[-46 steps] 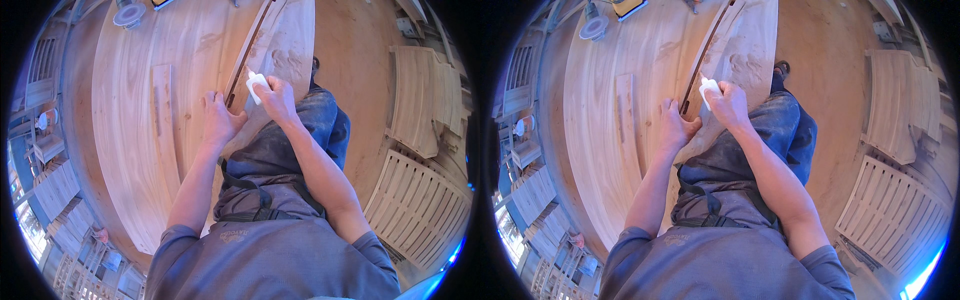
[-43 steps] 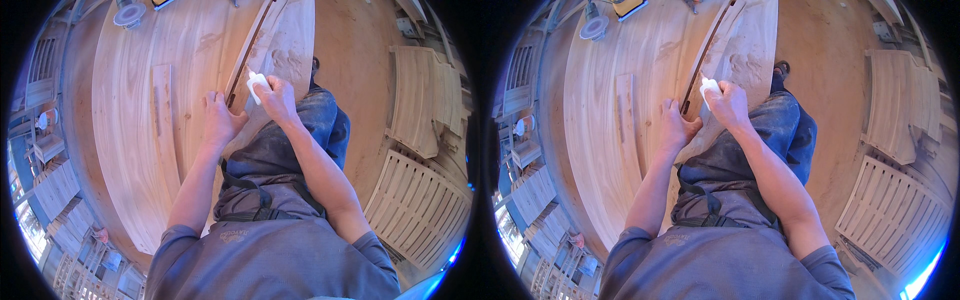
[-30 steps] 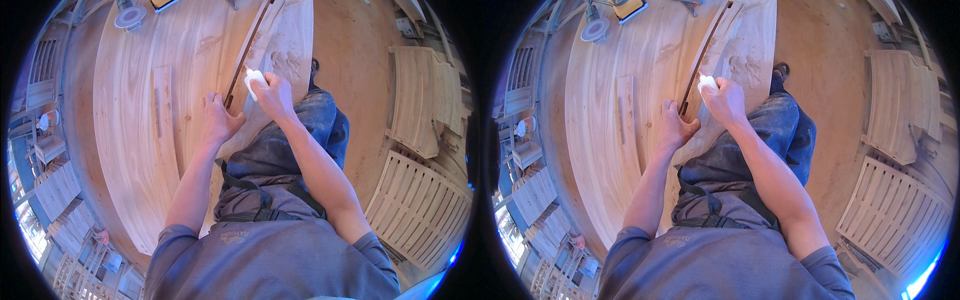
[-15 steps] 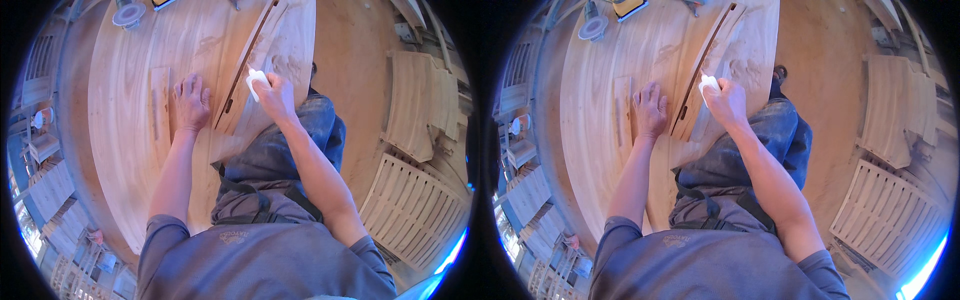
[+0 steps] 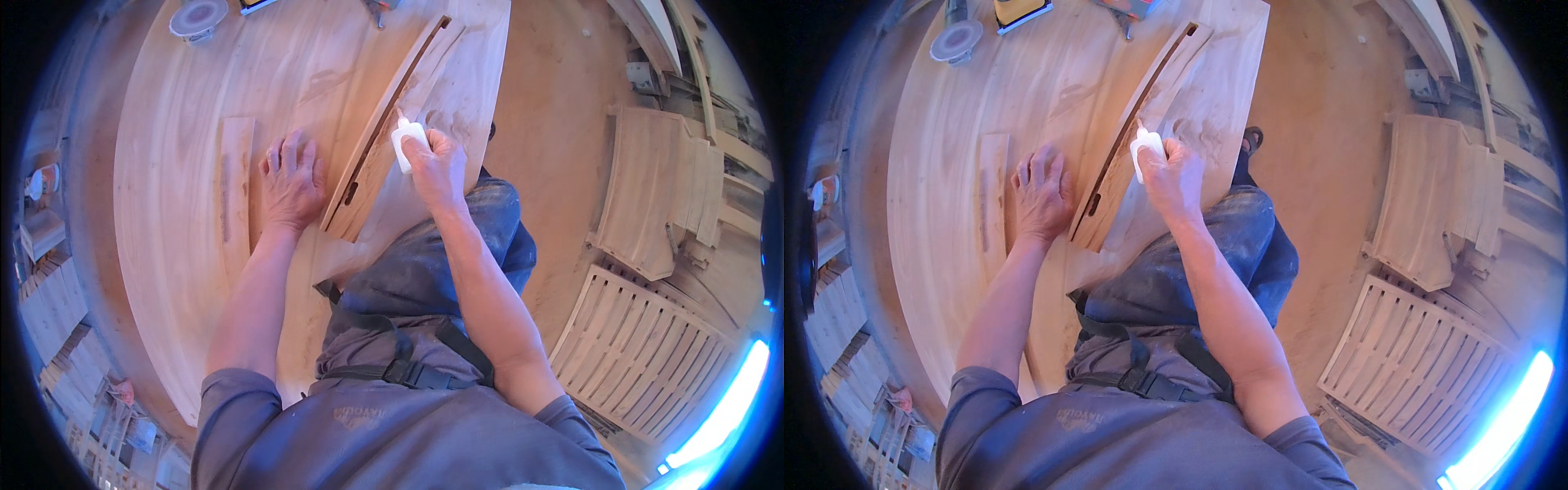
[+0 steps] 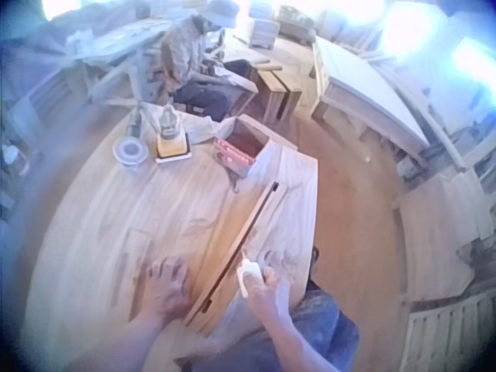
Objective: The person uses a power sander to smooth wood pieces, applies glue to a groove in one wood piece, and then fits a smaller wood strip into it.
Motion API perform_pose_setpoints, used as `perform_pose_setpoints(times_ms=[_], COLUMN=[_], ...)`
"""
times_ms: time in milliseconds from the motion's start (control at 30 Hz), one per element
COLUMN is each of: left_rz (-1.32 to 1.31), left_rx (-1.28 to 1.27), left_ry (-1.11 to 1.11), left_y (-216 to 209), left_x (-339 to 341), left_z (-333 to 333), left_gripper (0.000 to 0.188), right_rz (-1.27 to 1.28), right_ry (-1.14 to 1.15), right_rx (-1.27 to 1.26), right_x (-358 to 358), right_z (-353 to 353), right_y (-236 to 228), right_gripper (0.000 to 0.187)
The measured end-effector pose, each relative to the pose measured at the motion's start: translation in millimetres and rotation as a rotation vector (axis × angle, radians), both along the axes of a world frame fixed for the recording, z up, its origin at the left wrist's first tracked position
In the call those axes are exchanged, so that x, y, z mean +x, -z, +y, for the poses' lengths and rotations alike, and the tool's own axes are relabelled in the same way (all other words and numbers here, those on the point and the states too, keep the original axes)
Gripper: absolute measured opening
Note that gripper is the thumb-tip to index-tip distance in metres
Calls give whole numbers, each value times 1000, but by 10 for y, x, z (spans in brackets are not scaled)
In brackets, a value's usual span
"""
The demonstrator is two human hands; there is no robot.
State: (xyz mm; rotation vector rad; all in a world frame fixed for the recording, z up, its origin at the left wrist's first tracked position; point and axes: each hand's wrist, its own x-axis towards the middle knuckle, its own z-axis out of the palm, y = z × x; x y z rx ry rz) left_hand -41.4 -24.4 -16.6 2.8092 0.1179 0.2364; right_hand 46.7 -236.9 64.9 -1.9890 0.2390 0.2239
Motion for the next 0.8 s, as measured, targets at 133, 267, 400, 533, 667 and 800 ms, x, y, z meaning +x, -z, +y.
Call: perform_pose_setpoints(times_ms=[133,267,400,533,667,800], left_rz=[4,-8,-31,-9,-6,-11], left_rx=[18,11,29,13,15,7], left_ry=[-13,-25,-18,-17,-15,-15], left_y=[-22,-6,-10,-51,-40,-51], left_x=[-12,-10,9,-2,4,3], left_z=[14,9,12,5,3,7], left_gripper=[37,37,38,38,38,37], right_rz=[-11,38,18,10,3,14], right_ry=[-36,-11,-15,-26,8,11], right_rx=[-27,10,0,-8,28,11], right_x=[67,102,128,142,163,202], right_z=[-10,41,10,27,22,29], right_y=[6,-122,-49,-90,-6,-95], right_gripper=[29,28,27,27,28,28])
